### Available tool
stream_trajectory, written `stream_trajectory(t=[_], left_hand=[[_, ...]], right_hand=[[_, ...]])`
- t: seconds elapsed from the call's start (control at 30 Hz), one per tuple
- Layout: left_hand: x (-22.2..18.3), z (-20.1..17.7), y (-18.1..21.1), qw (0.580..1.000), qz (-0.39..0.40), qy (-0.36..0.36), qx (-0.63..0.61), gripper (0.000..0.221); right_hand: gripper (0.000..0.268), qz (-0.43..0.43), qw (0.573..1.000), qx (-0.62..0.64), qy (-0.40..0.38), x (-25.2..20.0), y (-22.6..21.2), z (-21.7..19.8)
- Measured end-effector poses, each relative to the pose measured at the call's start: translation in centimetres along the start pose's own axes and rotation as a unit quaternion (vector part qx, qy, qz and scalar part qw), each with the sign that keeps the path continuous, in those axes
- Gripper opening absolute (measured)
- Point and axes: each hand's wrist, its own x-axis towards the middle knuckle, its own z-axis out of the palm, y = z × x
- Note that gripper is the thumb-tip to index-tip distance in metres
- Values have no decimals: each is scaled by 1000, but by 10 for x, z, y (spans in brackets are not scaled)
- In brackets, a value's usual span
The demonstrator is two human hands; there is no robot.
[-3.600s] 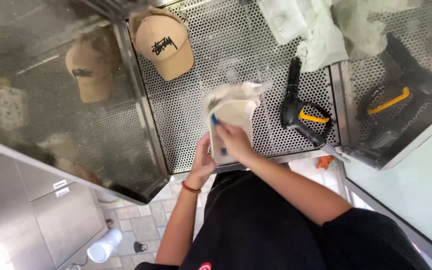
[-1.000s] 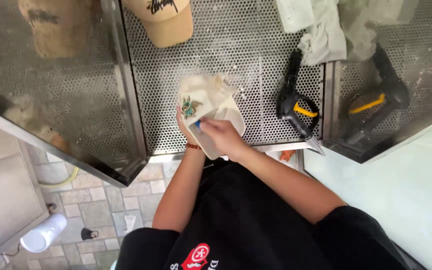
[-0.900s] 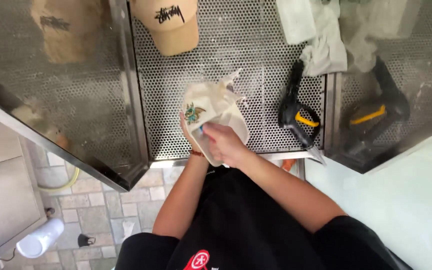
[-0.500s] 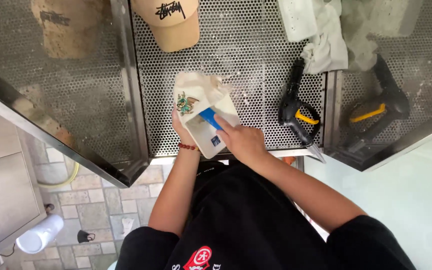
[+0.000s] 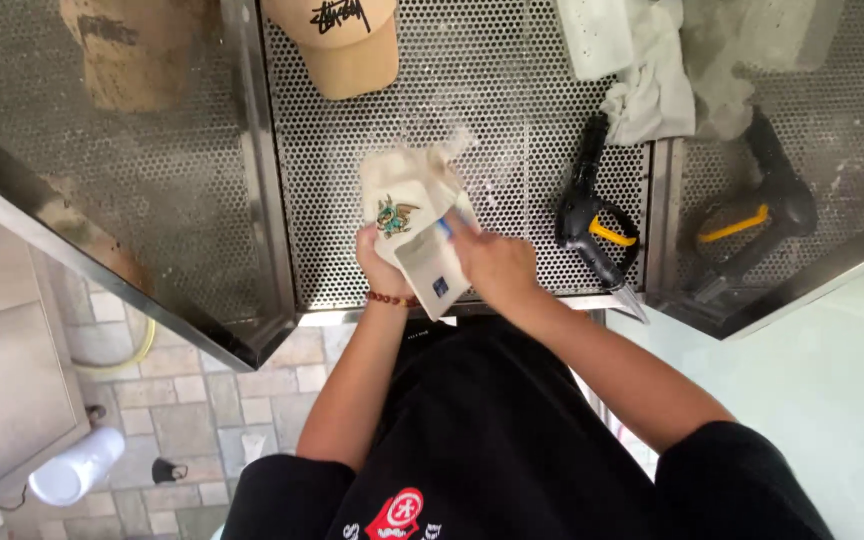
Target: Scrubbing a white baseball cap with a brush inside a cleaning booth.
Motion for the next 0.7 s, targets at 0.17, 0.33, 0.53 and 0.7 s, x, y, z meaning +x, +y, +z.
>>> stream_trajectory(t=[0.17,0.33,0.53,0.7], left_hand=[[-4,50,-7,998,41,31,31,58],[-3,-13,-12,998,60,-20,-27,55],[-29,84,-2,991,105,13,87,77],[-23,41,-20,843,198,16,500,80]], right_hand=[[47,11,999,23,21,-16,-13,25],[40,-16,984,178,4,-17,-8,20],[30,26,999,19,20,-19,38,79],[17,35,978,187,85,-11,19,68]])
